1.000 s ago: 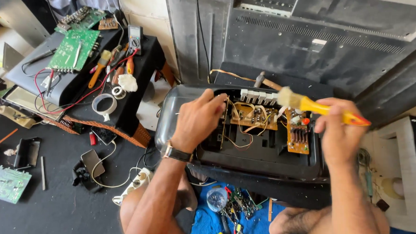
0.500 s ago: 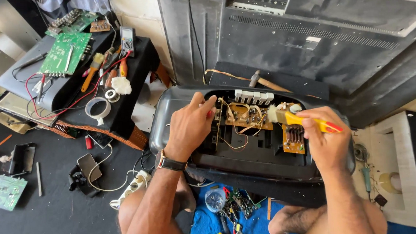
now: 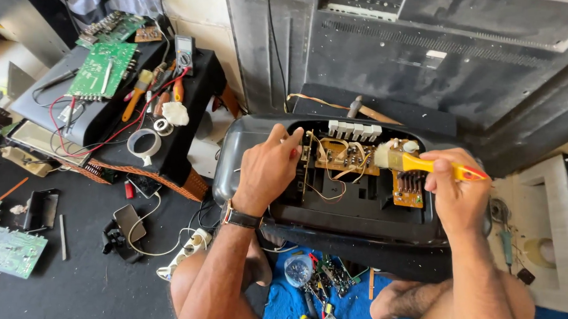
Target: Cleaning and inspecting the internal components of an electronic device using a brush and a screwdriver.
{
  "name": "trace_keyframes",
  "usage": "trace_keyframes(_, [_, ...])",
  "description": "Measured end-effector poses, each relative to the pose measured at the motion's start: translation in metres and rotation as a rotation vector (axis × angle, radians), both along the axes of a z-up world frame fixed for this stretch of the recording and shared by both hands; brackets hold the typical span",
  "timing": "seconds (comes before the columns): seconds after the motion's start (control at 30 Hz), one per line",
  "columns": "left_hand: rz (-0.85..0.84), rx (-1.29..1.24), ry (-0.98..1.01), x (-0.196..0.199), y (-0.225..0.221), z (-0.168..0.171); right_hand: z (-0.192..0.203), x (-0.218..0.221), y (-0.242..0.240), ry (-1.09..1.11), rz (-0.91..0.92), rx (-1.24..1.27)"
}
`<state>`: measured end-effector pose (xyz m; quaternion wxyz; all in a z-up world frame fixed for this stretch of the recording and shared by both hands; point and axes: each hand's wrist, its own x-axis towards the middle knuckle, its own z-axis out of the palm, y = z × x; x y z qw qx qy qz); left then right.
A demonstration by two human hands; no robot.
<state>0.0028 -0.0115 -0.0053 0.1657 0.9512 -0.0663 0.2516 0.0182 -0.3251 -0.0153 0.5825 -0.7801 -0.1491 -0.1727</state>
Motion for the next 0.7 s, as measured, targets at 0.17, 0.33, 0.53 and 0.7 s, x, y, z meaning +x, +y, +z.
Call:
trace_keyframes(0.17, [-0.01,-0.011,-0.052,-0.01,-0.001,0.0,-0.001,-0.001,0.001,0.011,-0.005,0.017])
trace_keyframes(0.33, [-0.021,0.07,0.013,-0.01,-0.005,0.008,0.004,0.008,0.002,-0.182,-0.06,-0.049])
trace_keyframes(0.53, [-0.062,0.049,0.145,-0.012,-0.002,0.009,0.005,0.005,-0.014,-0.154,-0.113,0.053])
trace_keyframes(0.7, [-0.08,0.015,-0.046,-0.007,-0.002,0.006,-0.007,0.013,-0.029,-0.001,-0.133,0.259])
